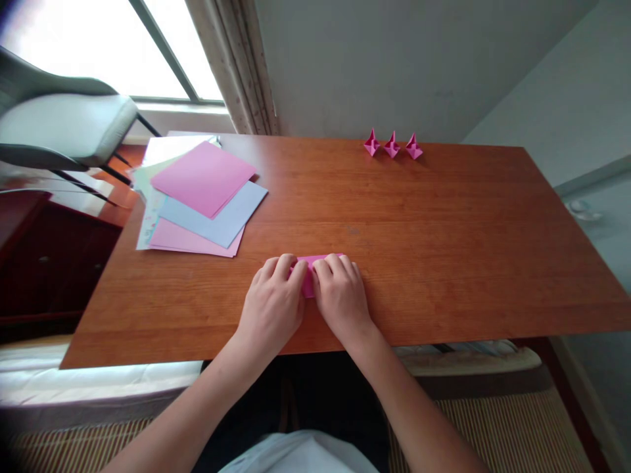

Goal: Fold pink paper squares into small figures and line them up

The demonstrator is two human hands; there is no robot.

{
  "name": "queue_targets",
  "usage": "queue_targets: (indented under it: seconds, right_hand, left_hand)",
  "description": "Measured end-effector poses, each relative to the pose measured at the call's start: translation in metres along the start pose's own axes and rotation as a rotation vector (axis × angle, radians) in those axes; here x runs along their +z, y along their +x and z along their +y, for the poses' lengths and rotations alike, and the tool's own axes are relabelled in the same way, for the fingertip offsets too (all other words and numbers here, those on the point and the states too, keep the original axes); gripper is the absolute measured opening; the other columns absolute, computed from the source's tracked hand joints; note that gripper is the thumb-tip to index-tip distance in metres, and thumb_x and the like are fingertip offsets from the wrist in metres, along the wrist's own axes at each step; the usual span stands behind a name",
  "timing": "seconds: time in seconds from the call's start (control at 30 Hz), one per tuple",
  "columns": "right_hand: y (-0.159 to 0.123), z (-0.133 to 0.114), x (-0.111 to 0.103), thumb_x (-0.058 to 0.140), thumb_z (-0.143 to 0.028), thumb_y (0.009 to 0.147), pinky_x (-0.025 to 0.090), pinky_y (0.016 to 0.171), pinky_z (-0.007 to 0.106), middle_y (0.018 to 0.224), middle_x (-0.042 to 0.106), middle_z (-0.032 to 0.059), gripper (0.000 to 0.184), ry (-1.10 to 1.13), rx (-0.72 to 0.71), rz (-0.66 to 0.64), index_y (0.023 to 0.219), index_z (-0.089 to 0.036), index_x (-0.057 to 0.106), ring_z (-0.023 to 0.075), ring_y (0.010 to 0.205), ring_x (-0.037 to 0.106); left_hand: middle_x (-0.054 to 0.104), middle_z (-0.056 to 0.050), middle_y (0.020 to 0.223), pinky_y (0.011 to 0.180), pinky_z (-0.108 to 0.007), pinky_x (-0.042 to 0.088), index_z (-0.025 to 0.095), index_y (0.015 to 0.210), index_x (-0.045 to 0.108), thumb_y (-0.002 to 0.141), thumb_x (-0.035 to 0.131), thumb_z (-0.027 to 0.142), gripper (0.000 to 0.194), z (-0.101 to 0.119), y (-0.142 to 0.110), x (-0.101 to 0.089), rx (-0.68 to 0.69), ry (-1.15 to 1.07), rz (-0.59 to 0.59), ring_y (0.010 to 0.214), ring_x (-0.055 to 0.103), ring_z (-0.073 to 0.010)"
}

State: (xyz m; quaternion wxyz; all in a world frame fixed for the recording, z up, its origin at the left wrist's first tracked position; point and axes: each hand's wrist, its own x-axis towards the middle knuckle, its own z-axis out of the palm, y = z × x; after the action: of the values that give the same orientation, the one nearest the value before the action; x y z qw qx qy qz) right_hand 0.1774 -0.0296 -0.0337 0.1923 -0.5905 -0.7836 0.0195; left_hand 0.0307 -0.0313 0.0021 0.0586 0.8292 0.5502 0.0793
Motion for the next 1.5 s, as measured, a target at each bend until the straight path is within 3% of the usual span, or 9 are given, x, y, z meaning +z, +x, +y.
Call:
queue_targets:
  seconds: [0.17,0.37,0.47,0.53,0.73,0.9,1.17,1.33,1.5]
  right_hand:
    - [0.002,-0.001,-0.001,0.050,-0.024,0.101,0.040,0.080,0.036,0.089,0.063,0.0063,0.017,0.025,0.006,-0.008,0.086,-0.022,0.057,0.0239,0.087,0.053]
    - [0.001,-0.001,0.000,0.051,-0.022,0.100,0.040,0.081,0.036,0.089,0.064,0.0063,0.014,0.039,0.006,-0.001,0.088,-0.021,0.057,0.0240,0.086,0.053]
    - [0.002,-0.001,-0.001,0.050,-0.022,0.100,0.041,0.081,0.037,0.089,0.064,0.0066,0.015,0.045,0.011,-0.005,0.087,-0.022,0.057,0.0243,0.087,0.053]
    - [0.002,0.000,-0.002,0.049,-0.022,0.100,0.041,0.081,0.037,0.090,0.064,0.0069,0.015,0.061,0.016,-0.011,0.087,-0.022,0.057,0.0247,0.087,0.053]
    - [-0.002,-0.005,-0.011,0.055,-0.024,0.095,0.042,0.084,0.039,0.095,0.065,0.0076,0.005,0.152,0.042,-0.013,0.097,-0.022,0.059,0.0258,0.092,0.055]
    - [-0.012,-0.014,-0.016,0.060,-0.035,0.093,0.040,0.082,0.042,0.106,0.064,0.0113,0.027,0.055,0.050,-0.045,0.115,-0.019,0.060,0.0292,0.096,0.054]
    - [-0.036,0.011,-0.021,0.054,-0.024,0.096,0.045,0.084,0.044,0.108,0.064,0.0124,0.029,-0.014,0.121,0.008,0.124,-0.020,0.059,0.0295,0.098,0.057]
    - [-0.040,0.029,-0.028,0.055,-0.024,0.096,0.052,0.090,0.045,0.110,0.065,0.0120,0.031,0.177,0.184,0.068,0.127,-0.021,0.056,0.0282,0.102,0.060]
    - [-0.036,0.026,-0.037,0.055,-0.023,0.097,0.055,0.093,0.046,0.117,0.066,0.0119,0.025,0.270,0.189,0.068,0.120,-0.023,0.062,0.0277,0.109,0.063]
  left_hand:
    - [0.059,-0.014,0.137,0.092,-0.044,0.051,0.018,0.128,0.060,0.091,0.051,0.009,0.039,-0.025,-0.019,-0.007,0.036,0.065,0.000,0.118,0.056,-0.0314]
    - [0.062,-0.015,0.136,0.097,-0.048,0.049,0.015,0.134,0.060,0.092,0.050,0.010,0.043,-0.045,-0.044,-0.010,-0.032,0.137,0.095,0.117,0.058,-0.0337]
    - [0.062,-0.015,0.139,0.110,-0.048,0.043,0.013,0.134,0.059,0.089,0.049,0.008,0.046,-0.037,-0.054,-0.008,0.072,0.050,0.174,0.126,0.056,-0.0314]
    - [0.058,-0.014,0.146,0.119,-0.047,0.037,0.012,0.138,0.056,0.089,0.047,0.007,0.050,-0.027,-0.059,-0.004,0.164,-0.006,0.144,0.136,0.051,-0.0287]
    - [0.043,-0.021,0.157,0.119,-0.049,0.038,0.007,0.145,0.049,0.098,0.051,0.042,0.059,-0.009,-0.070,0.008,0.152,-0.038,0.034,0.148,0.039,-0.0343]
    - [0.036,-0.022,0.161,0.122,-0.049,0.031,0.007,0.151,0.043,0.096,0.050,0.055,0.073,-0.013,-0.072,0.009,0.174,-0.052,0.007,0.151,0.031,-0.0354]
    - [0.035,-0.022,0.161,0.122,-0.048,0.030,0.007,0.151,0.042,0.097,0.049,0.054,0.072,-0.013,-0.073,0.010,0.182,-0.035,0.011,0.151,0.031,-0.0355]
    - [0.033,-0.022,0.162,0.122,-0.049,0.030,0.007,0.152,0.041,0.097,0.049,0.053,0.072,-0.012,-0.073,0.010,0.179,-0.038,0.012,0.151,0.031,-0.0357]
    - [0.034,-0.021,0.162,0.122,-0.049,0.031,0.007,0.151,0.041,0.097,0.050,0.051,0.071,-0.013,-0.073,0.010,0.181,-0.046,0.022,0.151,0.031,-0.0356]
